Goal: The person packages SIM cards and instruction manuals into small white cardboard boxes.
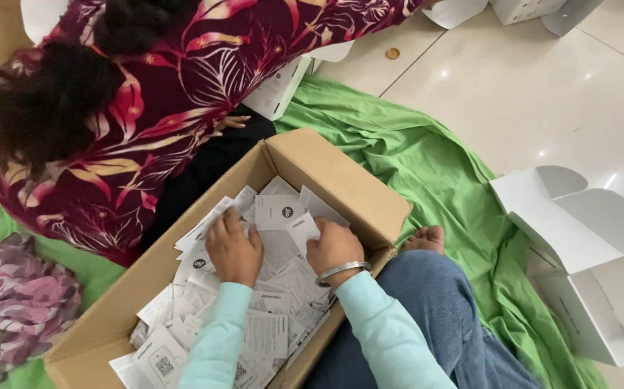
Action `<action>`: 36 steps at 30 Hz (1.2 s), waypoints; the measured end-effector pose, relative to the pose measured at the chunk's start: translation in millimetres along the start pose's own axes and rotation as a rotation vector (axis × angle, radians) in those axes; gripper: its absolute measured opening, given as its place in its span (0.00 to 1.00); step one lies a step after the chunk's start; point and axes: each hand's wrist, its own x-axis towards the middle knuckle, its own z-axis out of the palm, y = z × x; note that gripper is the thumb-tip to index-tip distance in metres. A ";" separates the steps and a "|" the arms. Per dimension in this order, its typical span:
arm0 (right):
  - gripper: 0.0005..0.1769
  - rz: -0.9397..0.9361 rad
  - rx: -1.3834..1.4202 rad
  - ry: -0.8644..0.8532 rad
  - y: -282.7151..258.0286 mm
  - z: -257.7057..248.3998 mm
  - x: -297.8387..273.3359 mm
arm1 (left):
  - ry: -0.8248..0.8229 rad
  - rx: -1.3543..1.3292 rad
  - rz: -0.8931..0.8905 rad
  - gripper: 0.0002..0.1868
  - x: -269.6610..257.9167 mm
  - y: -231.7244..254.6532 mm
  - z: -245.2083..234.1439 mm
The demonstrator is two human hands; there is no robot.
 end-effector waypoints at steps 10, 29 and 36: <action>0.22 -0.049 0.020 0.033 0.8 0.7 -2.1 | 0.029 0.142 -0.007 0.39 2.6 21.9 -3.1; 0.14 -0.037 0.256 0.257 5.3 0.9 6.0 | -0.014 -0.937 -0.180 0.12 -1.4 5.6 -69.1; 0.11 -0.140 1.166 0.056 19.6 11.7 20.1 | 0.325 -0.353 0.135 0.11 0.4 48.3 -115.6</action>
